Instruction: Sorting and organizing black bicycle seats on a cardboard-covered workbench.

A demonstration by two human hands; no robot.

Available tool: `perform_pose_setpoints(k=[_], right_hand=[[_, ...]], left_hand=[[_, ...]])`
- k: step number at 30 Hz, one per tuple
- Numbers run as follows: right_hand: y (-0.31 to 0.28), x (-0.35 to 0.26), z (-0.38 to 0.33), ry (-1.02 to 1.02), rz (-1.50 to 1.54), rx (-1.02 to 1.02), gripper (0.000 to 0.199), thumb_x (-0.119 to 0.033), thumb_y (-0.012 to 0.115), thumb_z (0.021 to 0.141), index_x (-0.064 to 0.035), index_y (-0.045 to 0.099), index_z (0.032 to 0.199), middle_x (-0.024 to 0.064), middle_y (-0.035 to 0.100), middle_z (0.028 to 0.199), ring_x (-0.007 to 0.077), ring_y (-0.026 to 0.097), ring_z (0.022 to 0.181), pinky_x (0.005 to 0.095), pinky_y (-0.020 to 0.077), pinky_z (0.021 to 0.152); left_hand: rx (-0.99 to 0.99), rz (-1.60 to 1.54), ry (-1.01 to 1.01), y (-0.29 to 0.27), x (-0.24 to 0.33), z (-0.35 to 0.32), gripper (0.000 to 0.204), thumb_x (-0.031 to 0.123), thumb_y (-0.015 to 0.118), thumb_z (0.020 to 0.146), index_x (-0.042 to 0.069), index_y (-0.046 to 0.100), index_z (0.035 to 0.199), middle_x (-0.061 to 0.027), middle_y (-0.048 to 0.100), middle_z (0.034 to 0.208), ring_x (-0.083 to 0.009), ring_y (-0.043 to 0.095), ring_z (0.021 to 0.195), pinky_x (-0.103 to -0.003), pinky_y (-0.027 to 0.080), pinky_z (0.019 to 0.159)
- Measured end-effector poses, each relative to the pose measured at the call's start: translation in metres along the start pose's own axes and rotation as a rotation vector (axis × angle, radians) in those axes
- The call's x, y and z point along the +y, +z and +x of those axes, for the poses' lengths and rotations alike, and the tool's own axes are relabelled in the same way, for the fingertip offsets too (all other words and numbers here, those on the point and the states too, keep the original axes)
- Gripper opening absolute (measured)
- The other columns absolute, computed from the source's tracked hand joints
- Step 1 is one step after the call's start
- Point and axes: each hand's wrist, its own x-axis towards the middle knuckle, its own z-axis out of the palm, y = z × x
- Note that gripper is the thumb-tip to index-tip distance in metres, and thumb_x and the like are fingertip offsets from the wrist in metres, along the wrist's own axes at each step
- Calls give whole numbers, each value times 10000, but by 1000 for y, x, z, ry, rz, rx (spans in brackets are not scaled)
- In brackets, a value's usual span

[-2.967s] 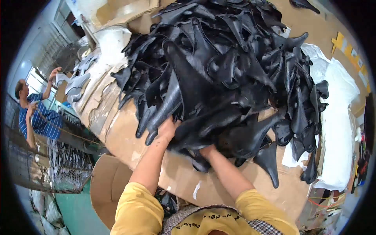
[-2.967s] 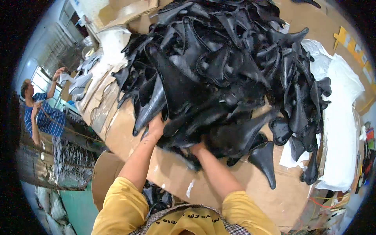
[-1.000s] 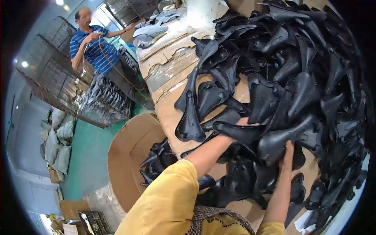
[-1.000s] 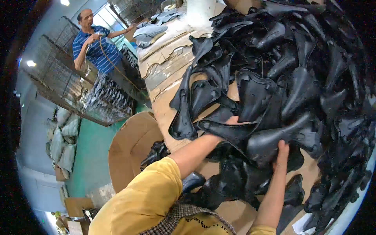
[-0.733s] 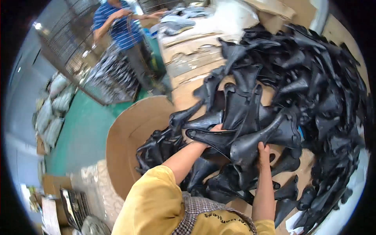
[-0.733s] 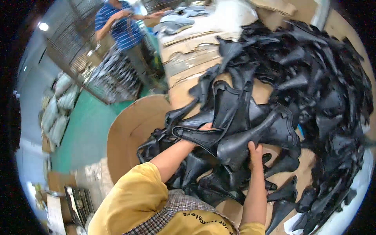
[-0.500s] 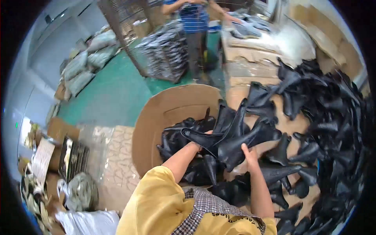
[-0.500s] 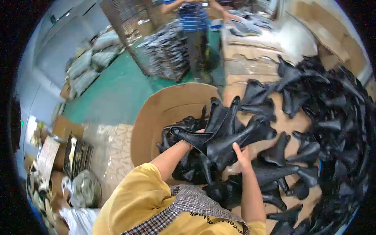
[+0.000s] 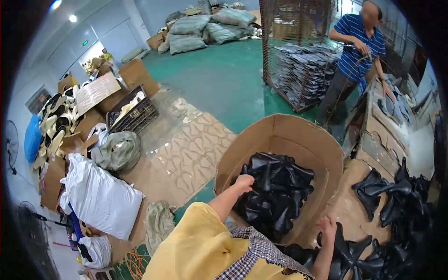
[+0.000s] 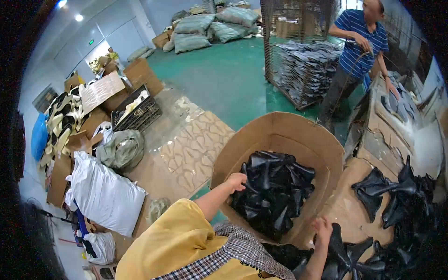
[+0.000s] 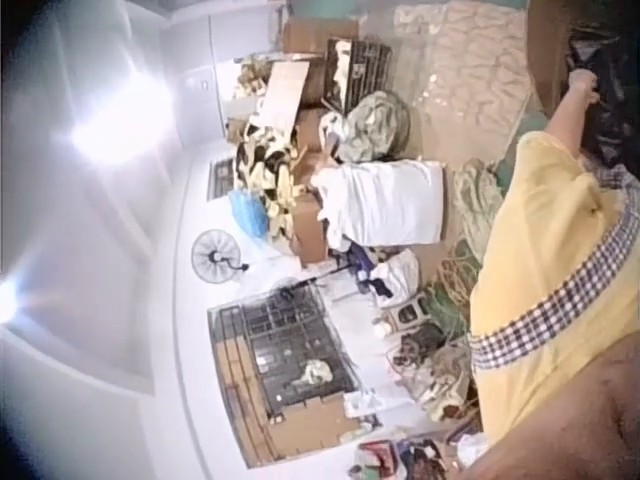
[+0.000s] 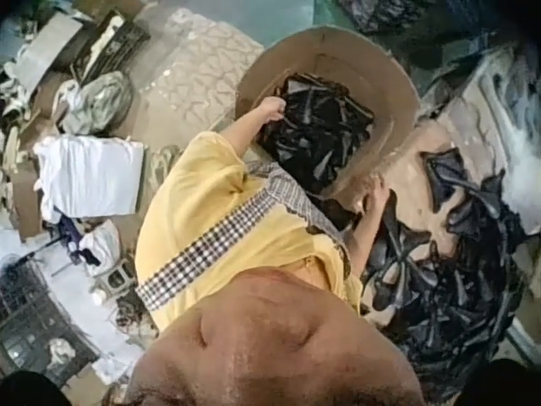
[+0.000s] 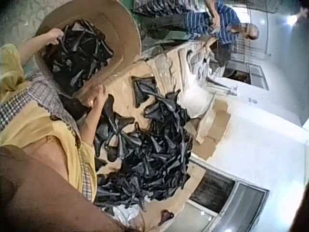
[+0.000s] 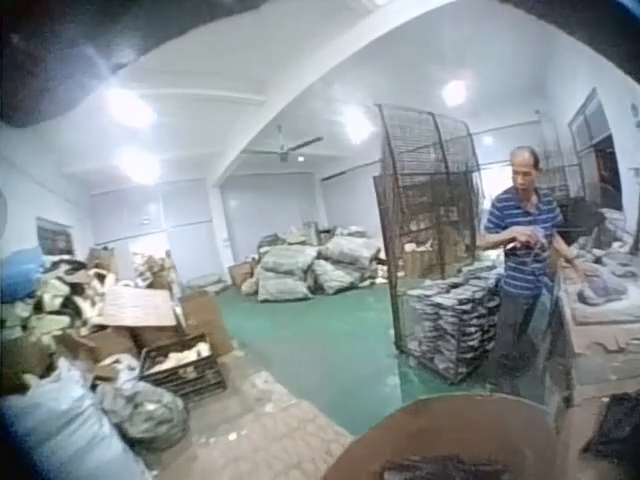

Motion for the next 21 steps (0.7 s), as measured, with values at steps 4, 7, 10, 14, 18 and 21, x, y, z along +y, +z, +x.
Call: perform_pose_setpoints(k=[4, 7, 10, 14, 18, 21], right_hand=[[-49, 21, -26, -16, 63, 156, 265, -159, 547, 831, -59, 500, 1072, 44, 593, 790, 108, 560, 631, 206, 445, 551], [-103, 65, -23, -41, -126, 274, 166, -107, 554, 809, -43, 538, 962, 68, 589, 756, 110, 542, 576, 203, 448, 521], [-161, 130, -1, -153, -358, 270, 159, -50, 550, 779, 0, 554, 930, 104, 580, 752, 160, 548, 618, 253, 458, 544], [-114, 71, -30, -207, -562, 312, 106, -92, 544, 727, -21, 613, 763, 107, 602, 663, 210, 572, 603, 309, 469, 577], [-78, 20, -78, -159, -743, 397, 205, -112, 495, 720, -7, 638, 618, 110, 621, 621, 225, 559, 586, 352, 455, 612], [-82, 24, -75, -147, -745, 405, 222, -117, 487, 729, -10, 634, 601, 108, 612, 600, 220, 542, 555, 351, 446, 584]], left_hand=[[23, 67, -12, -20, -22, 2, 123, 148, 571, 713, 66, 595, 803, -79, 566, 705, -208, 560, 564, -319, 424, 468], [12, 149, 50, -18, -20, -4, 56, 114, 569, 697, 69, 594, 676, -56, 536, 596, -191, 542, 515, -304, 412, 444], [42, 339, 172, -24, -50, 23, 116, 137, 597, 655, 39, 598, 592, -87, 580, 584, -228, 581, 547, -335, 464, 512], [-22, 957, 409, -44, -65, 1, 244, 220, 503, 685, 31, 655, 698, -172, 624, 757, -301, 614, 771, -371, 489, 719], [50, 1040, 287, -67, -101, 3, 154, 226, 616, 661, 77, 654, 646, -76, 597, 557, -201, 587, 523, -335, 484, 548], [85, 1159, 397, -100, -128, -9, 179, 228, 593, 676, 56, 642, 682, -84, 598, 579, -212, 588, 519, -335, 487, 546]])
